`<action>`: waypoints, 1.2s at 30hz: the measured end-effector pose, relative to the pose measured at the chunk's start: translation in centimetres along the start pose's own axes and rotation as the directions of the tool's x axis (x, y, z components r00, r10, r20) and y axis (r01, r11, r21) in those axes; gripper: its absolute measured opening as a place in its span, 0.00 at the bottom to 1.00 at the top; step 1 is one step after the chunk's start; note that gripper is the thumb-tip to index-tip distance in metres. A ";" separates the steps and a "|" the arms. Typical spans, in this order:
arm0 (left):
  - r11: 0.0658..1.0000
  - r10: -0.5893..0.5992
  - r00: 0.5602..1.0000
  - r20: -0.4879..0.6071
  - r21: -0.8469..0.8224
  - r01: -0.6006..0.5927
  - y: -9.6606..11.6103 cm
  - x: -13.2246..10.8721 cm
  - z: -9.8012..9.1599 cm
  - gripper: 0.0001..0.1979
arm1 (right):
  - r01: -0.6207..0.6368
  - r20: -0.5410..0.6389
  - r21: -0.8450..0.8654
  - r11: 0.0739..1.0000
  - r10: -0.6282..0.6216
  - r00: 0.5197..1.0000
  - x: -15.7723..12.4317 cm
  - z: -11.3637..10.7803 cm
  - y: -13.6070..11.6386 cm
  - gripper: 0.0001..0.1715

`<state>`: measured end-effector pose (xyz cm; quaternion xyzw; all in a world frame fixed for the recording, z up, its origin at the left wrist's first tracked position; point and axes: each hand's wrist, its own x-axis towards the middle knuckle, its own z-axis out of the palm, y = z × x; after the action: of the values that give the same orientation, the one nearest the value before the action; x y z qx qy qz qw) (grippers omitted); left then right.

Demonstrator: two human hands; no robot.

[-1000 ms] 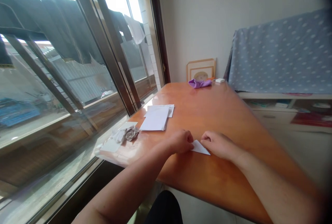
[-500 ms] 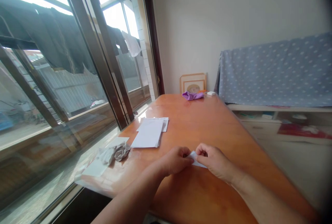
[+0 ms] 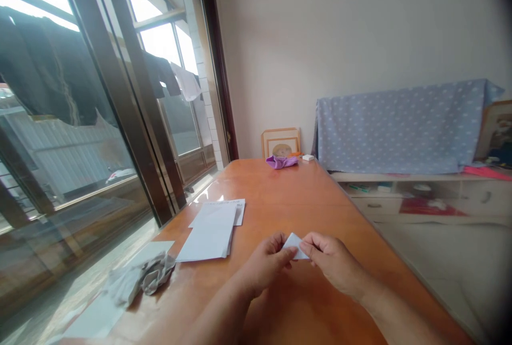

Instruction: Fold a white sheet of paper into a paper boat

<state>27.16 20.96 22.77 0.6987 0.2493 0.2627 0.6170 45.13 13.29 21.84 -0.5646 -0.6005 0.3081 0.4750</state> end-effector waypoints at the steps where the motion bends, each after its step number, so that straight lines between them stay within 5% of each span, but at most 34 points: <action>1: 1.000 0.001 1.000 0.006 0.002 -0.001 0.0 -0.1 -0.1 0.18 | -0.001 0.010 0.012 1.000 0.001 1.000 0.0 0.1 0.0 0.21; 12: 0.975 0.081 0.995 -0.053 0.212 -0.068 -0.1 -0.6 -0.4 0.23 | -0.042 0.087 0.066 0.997 0.037 0.995 -0.1 1.0 0.1 0.22; 24: 0.990 0.049 0.993 -0.105 0.139 -0.034 -0.1 -0.3 -0.2 0.20 | -0.104 0.069 0.100 0.990 0.097 0.993 -0.3 0.8 -0.3 0.24; 32: 0.977 0.170 0.959 -0.226 0.168 -0.134 -0.7 -0.3 0.2 0.20 | -0.233 0.183 0.420 0.877 0.170 0.968 -1.0 1.7 -1.4 0.23; 36: 0.970 0.193 0.954 -0.231 0.192 -0.150 -0.7 -0.6 0.6 0.20 | -0.224 0.137 0.495 0.839 0.179 0.974 -1.2 2.6 -1.7 0.20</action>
<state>27.12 20.25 22.01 0.7300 0.2843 0.3783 0.4930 42.03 12.29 22.20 -0.4661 -0.4552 0.5273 0.5455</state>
